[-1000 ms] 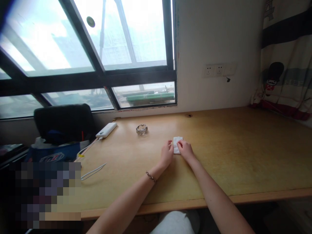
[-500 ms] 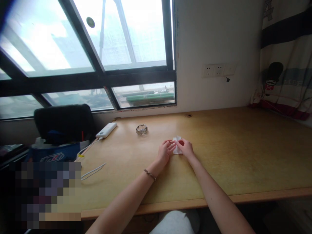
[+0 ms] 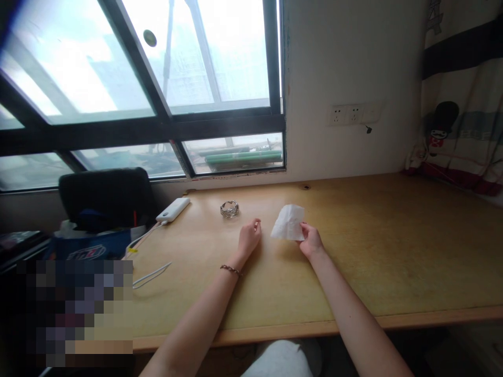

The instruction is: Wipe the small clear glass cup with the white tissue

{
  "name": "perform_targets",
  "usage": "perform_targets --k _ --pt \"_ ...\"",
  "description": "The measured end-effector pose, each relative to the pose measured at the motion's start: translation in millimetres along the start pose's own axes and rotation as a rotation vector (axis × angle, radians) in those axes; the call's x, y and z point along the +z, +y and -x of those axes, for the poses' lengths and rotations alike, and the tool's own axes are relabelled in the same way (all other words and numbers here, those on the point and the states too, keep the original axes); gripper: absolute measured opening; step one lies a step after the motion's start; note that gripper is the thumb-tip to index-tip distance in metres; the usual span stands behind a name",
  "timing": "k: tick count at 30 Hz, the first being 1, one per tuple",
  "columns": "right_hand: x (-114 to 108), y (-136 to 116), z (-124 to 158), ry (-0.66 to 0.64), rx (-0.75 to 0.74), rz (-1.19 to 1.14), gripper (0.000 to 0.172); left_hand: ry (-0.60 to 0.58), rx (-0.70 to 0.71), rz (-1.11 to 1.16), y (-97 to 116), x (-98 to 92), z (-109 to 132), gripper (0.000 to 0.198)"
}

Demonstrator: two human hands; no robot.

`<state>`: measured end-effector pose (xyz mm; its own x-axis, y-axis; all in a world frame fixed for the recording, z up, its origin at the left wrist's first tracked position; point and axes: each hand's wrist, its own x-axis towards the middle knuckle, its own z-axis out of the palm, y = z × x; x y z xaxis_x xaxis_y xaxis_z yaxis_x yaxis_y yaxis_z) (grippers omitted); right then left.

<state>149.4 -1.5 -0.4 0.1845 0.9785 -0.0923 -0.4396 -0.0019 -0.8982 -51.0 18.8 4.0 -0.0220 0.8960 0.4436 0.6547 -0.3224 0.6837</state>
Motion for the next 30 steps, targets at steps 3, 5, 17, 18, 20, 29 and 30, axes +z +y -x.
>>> perform_targets --k 3,5,17,18,20,29,30 --pt "-0.8 3.1 0.5 0.061 0.136 -0.069 0.009 0.097 -0.01 -0.107 -14.0 -12.4 -9.4 0.026" --pt "-0.6 5.2 1.7 0.051 0.195 -0.089 0.011 0.141 -0.028 -0.175 -21.9 -21.2 -14.3 0.033" --pt "7.7 0.9 11.2 -0.065 0.262 0.07 0.015 0.054 -0.113 -0.47 -68.6 -37.1 -46.7 0.048" --pt "8.3 0.7 11.6 -0.071 0.265 0.08 0.015 0.054 -0.108 -0.474 -70.7 -37.3 -48.3 0.045" --pt "9.2 0.3 12.1 -0.076 0.269 0.095 0.014 0.059 -0.101 -0.471 -73.3 -38.5 -49.6 0.039" --pt "11.2 3.1 12.3 -0.102 0.217 0.049 0.013 0.106 -0.037 -0.321 -57.7 -45.7 -40.7 0.017" --pt "11.2 3.5 11.7 -0.103 0.203 0.029 0.013 0.106 -0.015 -0.289 -51.4 -45.0 -38.4 0.017"
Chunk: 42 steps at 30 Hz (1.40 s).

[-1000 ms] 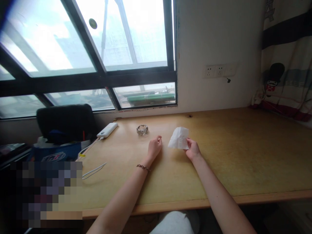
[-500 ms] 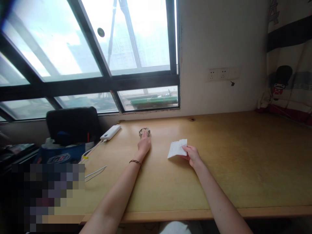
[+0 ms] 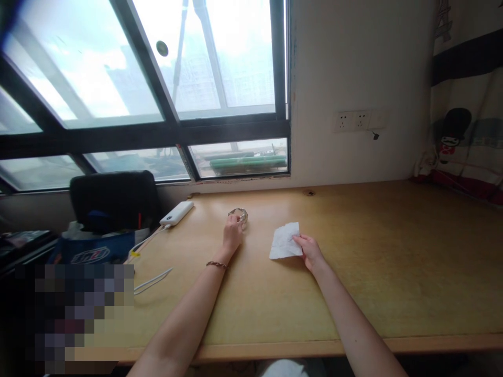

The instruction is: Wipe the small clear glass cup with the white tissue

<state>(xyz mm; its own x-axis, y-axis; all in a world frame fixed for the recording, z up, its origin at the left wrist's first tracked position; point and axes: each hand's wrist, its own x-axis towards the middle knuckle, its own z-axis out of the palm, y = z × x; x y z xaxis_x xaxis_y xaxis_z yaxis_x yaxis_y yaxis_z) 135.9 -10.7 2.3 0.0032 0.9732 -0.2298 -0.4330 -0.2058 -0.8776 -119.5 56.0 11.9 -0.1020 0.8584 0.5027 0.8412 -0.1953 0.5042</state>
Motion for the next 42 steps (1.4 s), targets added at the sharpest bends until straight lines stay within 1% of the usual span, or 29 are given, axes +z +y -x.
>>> perform_targets --k 2,4,7,9,11,13,14,16,18,19,21,24,25,26,27,29,30,31,32,33,35,37,39,42 --pt "-0.3 -0.6 -1.2 0.001 -0.022 -0.036 0.012 -0.015 0.051 0.083 16.1 -1.2 6.6 0.016" --pt "-0.6 -3.1 -1.7 0.004 -0.037 -0.075 0.012 -0.055 0.09 0.212 36.2 0.6 16.4 0.014" --pt "-1.2 -9.5 -0.4 -0.037 -0.032 -0.152 0.016 -0.139 0.141 0.472 68.6 7.8 36.2 0.009" --pt "-2.0 -13.1 1.1 -0.084 -0.028 -0.187 0.022 -0.226 0.195 0.585 87.2 12.6 50.1 0.005" --pt "-3.1 -14.3 2.2 -0.101 -0.053 -0.189 0.024 -0.311 0.195 0.684 100.4 14.8 61.6 0.003" --pt "-3.6 -12.5 2.7 -0.081 -0.094 -0.174 0.018 -0.366 0.194 0.727 107.5 14.4 69.3 0.005" --pt "-3.4 -10.6 2.8 -0.068 -0.11 -0.152 0.016 -0.376 0.215 0.724 109.1 13.4 71.6 0.007" --pt "-1.6 -6.2 3.1 -0.037 -0.119 -0.055 0.015 -0.363 0.303 0.699 110.2 11.0 74.1 0.012" --pt "1.6 -2.2 3.6 -0.006 -0.125 0.091 0.018 -0.336 0.39 0.687 110.1 8.7 74.5 0.015" --pt "3.2 -0.7 3.8 -0.003 -0.137 0.154 0.02 -0.339 0.41 0.694 110.1 7.8 74.3 0.015" --pt "5.7 1.2 4.2 -0.014 -0.182 0.222 0.025 -0.408 0.391 0.741 110.1 6.3 73.7 0.013" --pt "6.0 2.4 3.2 -0.005 -0.24 0.227 0.025 -0.548 0.275 0.849 110.5 4.8 73.8 0.006" --pt "5.2 2.7 2.5 0.013 -0.245 0.222 0.025 -0.548 0.244 0.867 111.0 4.5 74.5 0.004" --pt "4.3 3.0 1.7 0.033 -0.244 0.216 0.025 -0.505 0.225 0.865 111.8 4.3 75.7 0.008" --pt "3.3 3.4 0.9 0.048 -0.237 0.212 0.026 -0.431 0.219 0.846 113.1 4.1 77.1 0.015" --pt "1.9 4.3 -0.4 0.059 -0.21 0.222 0.028 -0.256 0.225 0.798 116.8 3.7 80.6 0.034" --pt "1.5 5.0 -0.7 0.061 -0.196 0.231 0.029 -0.188 0.227 0.788 118.9 3.5 82.3 0.044" --pt "1.4 5.7 -0.9 0.056 -0.186 0.249 0.029 -0.155 0.23 0.794 120.9 3.3 83.8 0.053" --pt "1.6 6.6 -0.8 0.046 -0.182 0.276 0.029 -0.163 0.232 0.819 122.5 3.2 85.0 0.06" --pt "1.9 7.7 -0.5 0.035 -0.182 0.313 0.028 -0.196 0.226 0.86 123.4 3.4 85.8 0.067" --pt "2.7 9.7 0.7 0.005 -0.178 0.4 0.027 -0.308 0.183 0.968 123.1 4.9 86.3 0.076" --pt "3.2 10.8 2.7 -0.032 -0.158 0.473 0.03 -0.413 0.108 1.084 120.1 8.4 85.5 0.079" --pt "3.5 10.0 5.2 -0.056 -0.126 0.482 0.04 -0.435 0.059 1.196 115.9 13.8 84.0 0.078" --pt "3.8 5.8 8.0 -0.031 -0.091 0.413 0.054 -0.407 0.06 1.344 110.0 22.8 82.2 0.074"
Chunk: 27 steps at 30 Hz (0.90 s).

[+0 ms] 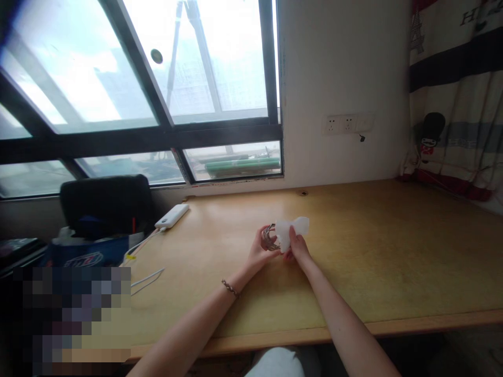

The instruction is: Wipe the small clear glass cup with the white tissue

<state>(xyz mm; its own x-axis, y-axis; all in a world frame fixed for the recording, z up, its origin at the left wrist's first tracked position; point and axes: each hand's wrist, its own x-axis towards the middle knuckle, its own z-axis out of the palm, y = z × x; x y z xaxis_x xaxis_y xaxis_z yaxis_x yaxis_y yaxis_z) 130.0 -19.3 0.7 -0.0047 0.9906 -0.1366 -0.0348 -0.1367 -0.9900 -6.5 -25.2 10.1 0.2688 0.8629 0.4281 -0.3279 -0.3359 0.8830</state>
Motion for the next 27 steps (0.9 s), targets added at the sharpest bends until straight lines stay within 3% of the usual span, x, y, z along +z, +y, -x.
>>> perform_targets --k 5,8,11,13,15,18,23,27 --pt "-5.9 -0.4 -6.7 0.14 0.047 0.033 0.038 0.03 0.022 -0.046 -7.1 -1.9 1.7 0.073" --pt "-11.8 4.8 -15.4 0.307 -0.092 0.15 0.03 0.039 0.053 -0.131 -5.7 -0.9 3.9 0.075" --pt "-14.6 6.6 -19.4 0.431 -0.276 0.191 0.036 0.057 0.054 -0.198 -3.8 -0.1 4.4 0.076" --pt "-12.3 5.2 -18.0 0.33 -0.312 0.148 0.032 0.09 0.042 -0.241 -3.1 -0.2 4.1 0.076" --pt "-7.1 2.8 -14.5 0.188 -0.291 0.059 0.03 0.128 0.028 -0.279 -2.6 -0.8 3.7 0.076" --pt "0.6 -0.8 -8.0 0.073 -0.234 -0.122 0.033 0.18 0.018 -0.321 -1.3 -2.0 3.5 0.076" --pt "0.3 -7.1 3.1 -0.249 0.038 -0.353 0.035 0.192 0.058 -0.402 2.4 -3.3 4.1 0.075" --pt "-1.9 -9.5 9.4 -0.396 0.173 -0.39 0.029 0.138 0.15 -0.546 2.2 -4.7 5.2 0.077"
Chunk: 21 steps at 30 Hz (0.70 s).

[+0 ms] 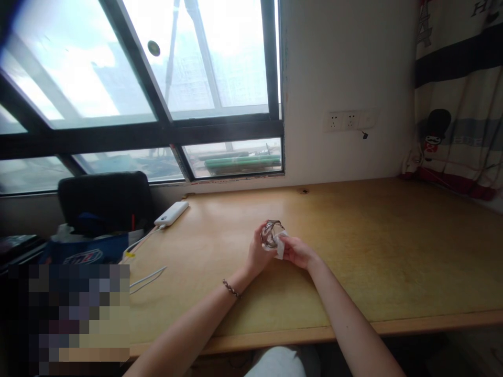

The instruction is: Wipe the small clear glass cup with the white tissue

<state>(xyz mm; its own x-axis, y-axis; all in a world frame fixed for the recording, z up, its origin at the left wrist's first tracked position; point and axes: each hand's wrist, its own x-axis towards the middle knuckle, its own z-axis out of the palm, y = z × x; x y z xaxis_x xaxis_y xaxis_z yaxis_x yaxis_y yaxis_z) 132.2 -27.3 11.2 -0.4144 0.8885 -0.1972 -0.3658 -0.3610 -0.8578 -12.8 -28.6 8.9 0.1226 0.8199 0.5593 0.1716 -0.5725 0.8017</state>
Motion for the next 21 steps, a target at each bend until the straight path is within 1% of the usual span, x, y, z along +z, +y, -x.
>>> perform_targets --k 2,3,4,6,8,10,12,13,14,15,16,19,20,21 --pt "0.3 2.1 -1.3 -0.013 -0.026 0.04 0.027 -0.051 0.095 -0.06 -0.3 -0.1 0.9 0.074" --pt "0.1 3.6 -2.9 0.015 -0.071 0.082 0.026 -0.098 0.138 -0.076 0.2 -0.2 1.4 0.072" --pt "-0.4 4.8 -4.7 0.072 -0.129 0.147 0.024 -0.153 0.17 -0.083 1.2 -0.2 1.8 0.071" --pt "-1.8 5.8 -7.2 0.25 -0.253 0.357 0.02 -0.239 0.193 -0.076 4.7 -0.4 2.4 0.068" --pt "-2.6 3.7 -6.5 0.465 -0.377 0.637 0.016 -0.252 0.157 -0.034 8.8 -0.5 2.5 0.07" --pt "-2.3 -0.6 -3.0 0.634 -0.5 0.893 0.014 -0.217 0.084 0.062 11.7 -0.5 2.1 0.075" --pt "-0.9 -5.1 0.6 0.724 -0.597 1.034 0.017 -0.183 -0.007 0.189 12.1 -0.5 0.9 0.082" --pt "-0.2 -6.7 1.7 0.742 -0.612 1.048 0.019 -0.171 -0.054 0.247 11.6 -0.7 0.0 0.083" --pt "0.6 -7.5 2.2 0.736 -0.59 1.019 0.021 -0.161 -0.101 0.294 10.9 -1.1 -1.0 0.082" --pt "1.3 -7.4 2.1 0.702 -0.538 0.946 0.022 -0.155 -0.149 0.33 10.2 -1.8 -2.2 0.079" --pt "2.2 -6.5 1.7 0.632 -0.457 0.836 0.024 -0.152 -0.195 0.357 9.7 -2.6 -3.5 0.074" --pt "5.6 -0.5 0.4 0.278 -0.181 0.451 0.03 -0.161 -0.317 0.449 9.8 -5.5 -6.5 0.054" --pt "7.1 1.7 0.5 0.191 -0.121 0.364 0.031 -0.164 -0.357 0.481 9.9 -6.2 -7.1 0.047" --pt "8.5 3.4 0.8 0.147 -0.087 0.317 0.031 -0.165 -0.401 0.508 9.6 -6.6 -7.4 0.043"
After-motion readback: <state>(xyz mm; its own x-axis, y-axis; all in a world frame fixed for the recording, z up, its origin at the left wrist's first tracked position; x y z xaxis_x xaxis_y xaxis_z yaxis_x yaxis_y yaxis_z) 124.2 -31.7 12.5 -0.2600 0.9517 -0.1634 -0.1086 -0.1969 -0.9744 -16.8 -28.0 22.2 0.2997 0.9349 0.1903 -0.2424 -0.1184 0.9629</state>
